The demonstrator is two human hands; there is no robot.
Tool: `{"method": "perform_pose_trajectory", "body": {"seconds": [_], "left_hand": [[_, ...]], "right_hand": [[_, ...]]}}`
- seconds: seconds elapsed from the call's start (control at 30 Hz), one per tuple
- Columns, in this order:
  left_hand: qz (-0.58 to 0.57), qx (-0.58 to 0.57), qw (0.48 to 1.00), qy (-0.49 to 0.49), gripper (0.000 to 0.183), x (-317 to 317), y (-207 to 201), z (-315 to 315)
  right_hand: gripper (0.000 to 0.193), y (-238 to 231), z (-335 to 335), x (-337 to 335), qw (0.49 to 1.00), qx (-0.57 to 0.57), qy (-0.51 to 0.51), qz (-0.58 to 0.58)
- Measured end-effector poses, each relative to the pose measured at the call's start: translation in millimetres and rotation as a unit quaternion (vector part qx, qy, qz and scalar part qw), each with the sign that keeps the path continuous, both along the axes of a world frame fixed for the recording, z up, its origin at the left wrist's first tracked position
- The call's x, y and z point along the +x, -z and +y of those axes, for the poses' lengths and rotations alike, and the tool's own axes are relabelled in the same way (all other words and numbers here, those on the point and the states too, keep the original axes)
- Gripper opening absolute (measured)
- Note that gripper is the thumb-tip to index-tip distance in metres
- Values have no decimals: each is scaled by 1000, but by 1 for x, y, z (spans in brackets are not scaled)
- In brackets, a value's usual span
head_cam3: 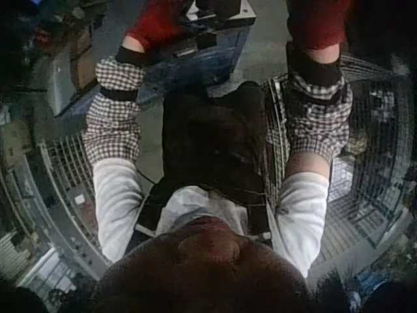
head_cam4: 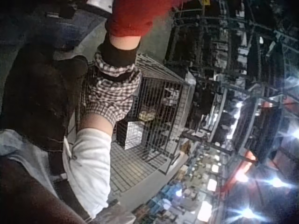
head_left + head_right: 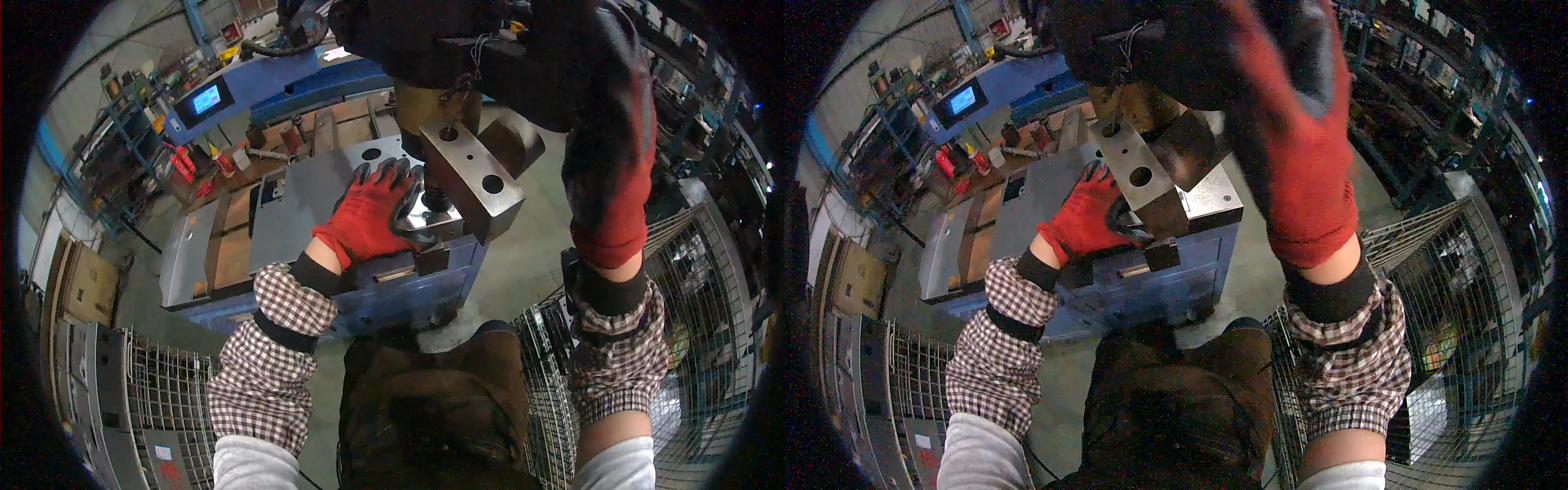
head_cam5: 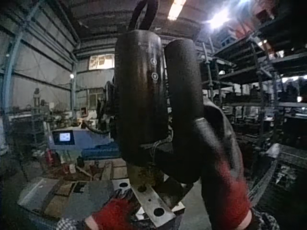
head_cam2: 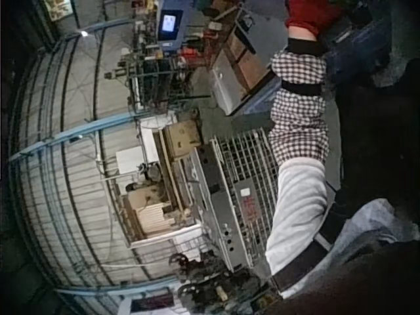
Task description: Using a hydraulic or mechanical punch press to create holes in metal plates.
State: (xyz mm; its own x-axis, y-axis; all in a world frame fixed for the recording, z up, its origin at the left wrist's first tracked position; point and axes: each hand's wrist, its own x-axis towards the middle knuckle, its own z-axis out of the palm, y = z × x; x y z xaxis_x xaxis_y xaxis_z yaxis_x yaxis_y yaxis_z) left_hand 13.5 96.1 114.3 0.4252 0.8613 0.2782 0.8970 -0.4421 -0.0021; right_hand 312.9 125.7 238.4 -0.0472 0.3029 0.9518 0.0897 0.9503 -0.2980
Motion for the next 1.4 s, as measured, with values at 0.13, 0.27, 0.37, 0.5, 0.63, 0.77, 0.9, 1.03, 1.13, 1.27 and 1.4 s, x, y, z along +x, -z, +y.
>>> {"method": "perform_pose_trajectory", "body": {"seconds": [0.13,0.27,0.37,0.5,0.63,0.77,0.9,1.03,1.13,1.27,1.4], "left_hand": [[4,-7,1000,-22,115,2,-1,-2],[-5,-5,1000,-26,114,1,0,-3],[2,-13,999,-30,113,1,4,-2],[-1,-7,1000,-25,113,1,4,-4],[7,2,1000,-21,113,-3,6,-2],[10,-1,1000,-25,114,0,6,-2],[18,-5,999,-36,116,3,4,-3],[12,-2,999,-32,116,0,5,-5],[21,-6,999,-34,116,0,2,-6],[-1,-9,1000,-19,116,5,3,-4],[10,-22,999,-37,117,5,-2,-7]], "right_hand": [[57,0,1,-11,993,60,99,-37],[53,-1,2,-18,985,91,137,-47],[51,-3,4,-18,980,108,156,-54],[48,-7,8,-14,974,130,174,-61],[45,-7,6,-14,969,149,188,-65],[43,-6,5,-12,961,169,207,-78],[42,-8,0,-12,948,195,234,-92],[42,-13,-18,-37,967,97,236,-17],[42,-10,1,-22,972,58,226,16],[43,-15,7,-16,964,116,238,-29],[47,-26,9,-13,934,200,283,-83]]}}
